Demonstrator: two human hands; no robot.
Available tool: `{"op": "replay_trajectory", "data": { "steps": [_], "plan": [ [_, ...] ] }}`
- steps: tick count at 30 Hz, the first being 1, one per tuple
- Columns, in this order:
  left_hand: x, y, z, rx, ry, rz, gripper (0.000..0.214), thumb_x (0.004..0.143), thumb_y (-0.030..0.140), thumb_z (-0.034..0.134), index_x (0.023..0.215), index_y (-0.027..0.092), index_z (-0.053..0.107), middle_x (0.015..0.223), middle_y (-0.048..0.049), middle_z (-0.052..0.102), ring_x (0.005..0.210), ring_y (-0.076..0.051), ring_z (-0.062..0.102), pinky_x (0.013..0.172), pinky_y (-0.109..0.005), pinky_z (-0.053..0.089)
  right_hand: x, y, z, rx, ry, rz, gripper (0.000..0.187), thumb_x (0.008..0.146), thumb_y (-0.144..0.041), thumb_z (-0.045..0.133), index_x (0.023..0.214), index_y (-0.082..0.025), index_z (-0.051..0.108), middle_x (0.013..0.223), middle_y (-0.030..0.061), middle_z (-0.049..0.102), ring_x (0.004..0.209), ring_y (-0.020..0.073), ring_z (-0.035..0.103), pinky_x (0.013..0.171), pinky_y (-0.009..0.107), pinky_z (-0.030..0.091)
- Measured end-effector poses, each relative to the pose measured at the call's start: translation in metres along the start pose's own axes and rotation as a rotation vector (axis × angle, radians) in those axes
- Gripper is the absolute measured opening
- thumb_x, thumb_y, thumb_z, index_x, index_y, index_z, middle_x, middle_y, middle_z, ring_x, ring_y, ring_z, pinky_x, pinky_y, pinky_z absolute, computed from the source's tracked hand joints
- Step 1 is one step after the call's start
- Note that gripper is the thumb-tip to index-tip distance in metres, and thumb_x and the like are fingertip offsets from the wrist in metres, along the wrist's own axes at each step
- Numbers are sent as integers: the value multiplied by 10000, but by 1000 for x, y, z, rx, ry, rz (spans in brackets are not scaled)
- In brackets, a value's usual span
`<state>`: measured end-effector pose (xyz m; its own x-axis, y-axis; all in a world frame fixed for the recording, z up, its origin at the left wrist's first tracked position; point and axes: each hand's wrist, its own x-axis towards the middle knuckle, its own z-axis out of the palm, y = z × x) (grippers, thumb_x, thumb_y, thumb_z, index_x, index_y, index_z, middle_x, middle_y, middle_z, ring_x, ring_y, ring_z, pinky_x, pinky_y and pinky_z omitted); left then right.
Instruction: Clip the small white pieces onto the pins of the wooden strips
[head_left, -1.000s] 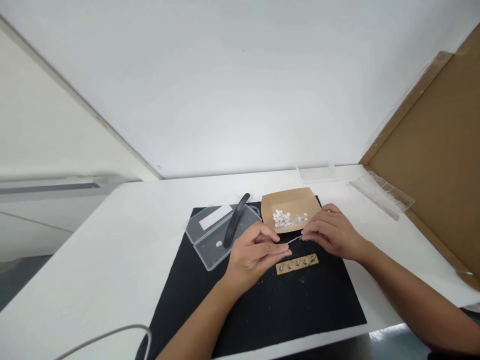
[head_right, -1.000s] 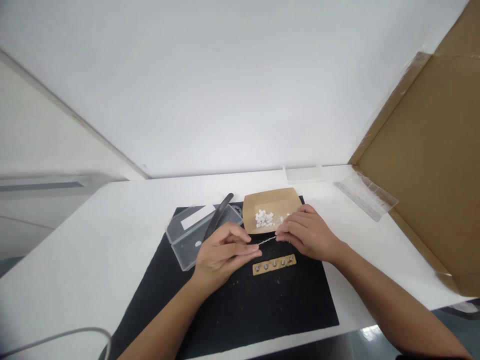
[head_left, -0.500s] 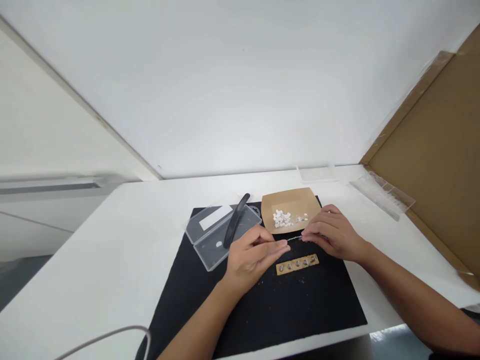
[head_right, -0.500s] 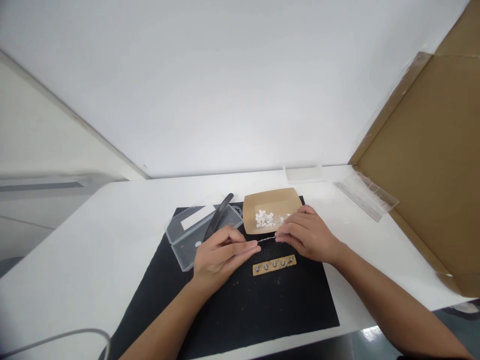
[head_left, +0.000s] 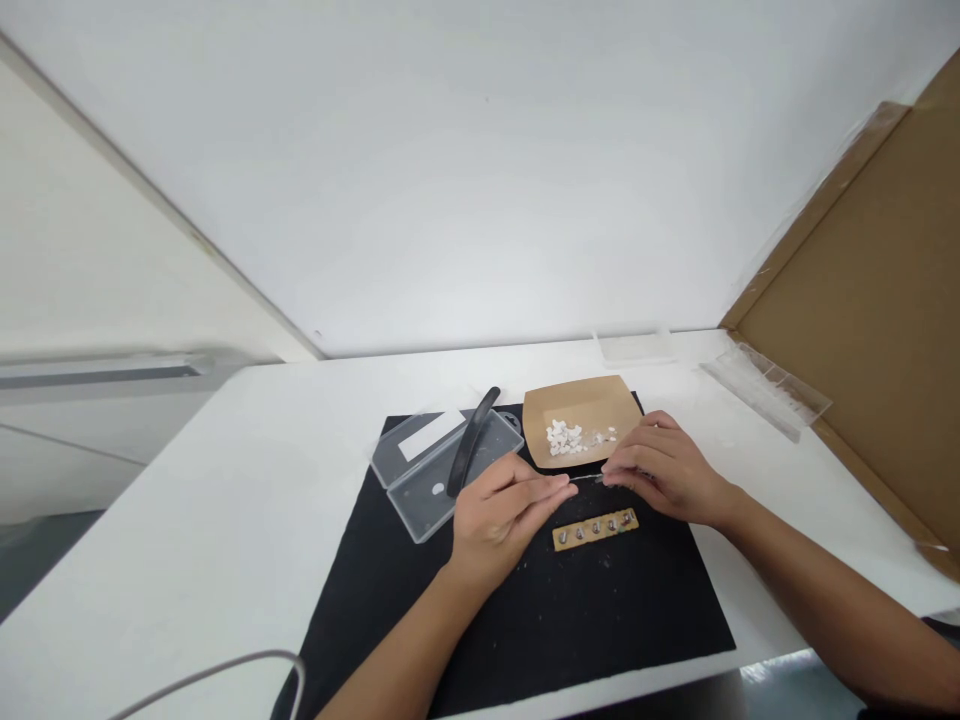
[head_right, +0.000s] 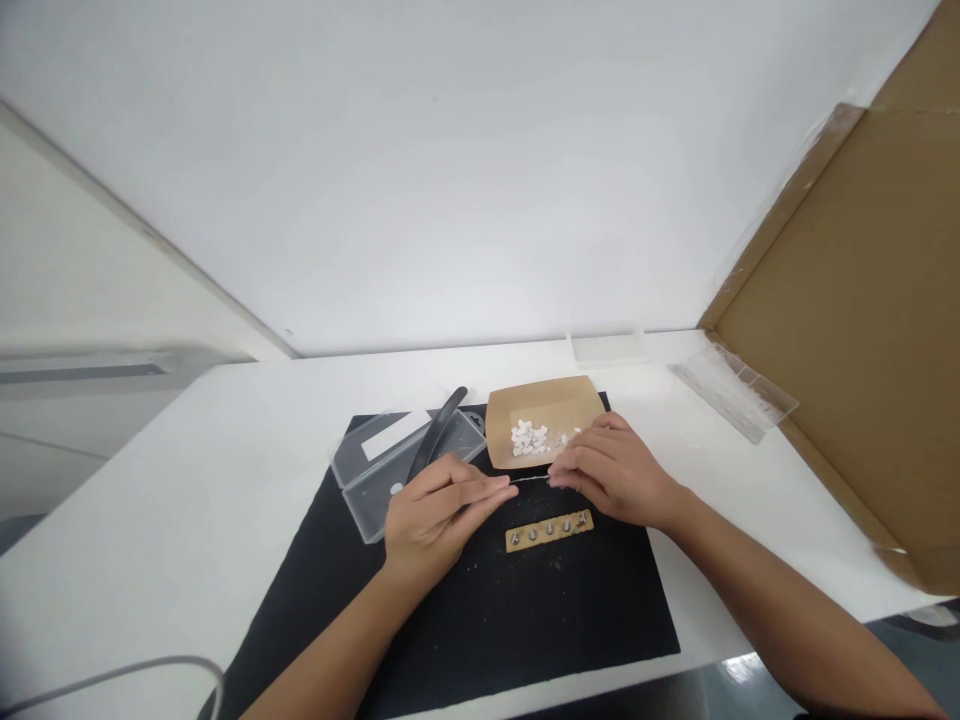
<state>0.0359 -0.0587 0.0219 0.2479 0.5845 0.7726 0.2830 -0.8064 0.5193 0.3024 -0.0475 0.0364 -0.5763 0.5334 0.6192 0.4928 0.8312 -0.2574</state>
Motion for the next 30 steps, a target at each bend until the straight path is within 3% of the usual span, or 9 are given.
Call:
{"op": "replay_trajectory", "data": {
  "steps": [7,16,21,30],
  "plan": [
    [2,3,0,7,78,-121,103,865,159,870,952,199,833,754,8,705,619,-93,657,548,-220,536,-1,-1,1,-2,-4,20,29,1046,-246,688,1059,-242,662,923,-34,781,801,131,707,858,346,422],
    [-1,0,2,-11,116,-228,105,892,172,845,968,244,847,781,11,766,663,-110,699,615,-244,567,-2,0,2,2,5,38,39,1037,-247,702,1038,-239,664,910,-37,776,805,126,707,870,340,417],
    [-1,2,2,-25,119,-284,67,909,195,828,949,245,846,683,29,711,585,-97,665,573,-239,543,-3,1,3,-7,-2,43,47,1035,-254,706,1056,-243,665,921,-41,782,807,126,709,870,347,424],
    [-1,-4,-1,-125,278,-598,92,925,314,802,897,228,816,734,15,724,535,-88,637,515,-223,537,-5,5,3,-19,-2,53,28,1044,-249,689,1058,-249,665,936,-17,797,812,147,720,864,361,426]
  ]
}}
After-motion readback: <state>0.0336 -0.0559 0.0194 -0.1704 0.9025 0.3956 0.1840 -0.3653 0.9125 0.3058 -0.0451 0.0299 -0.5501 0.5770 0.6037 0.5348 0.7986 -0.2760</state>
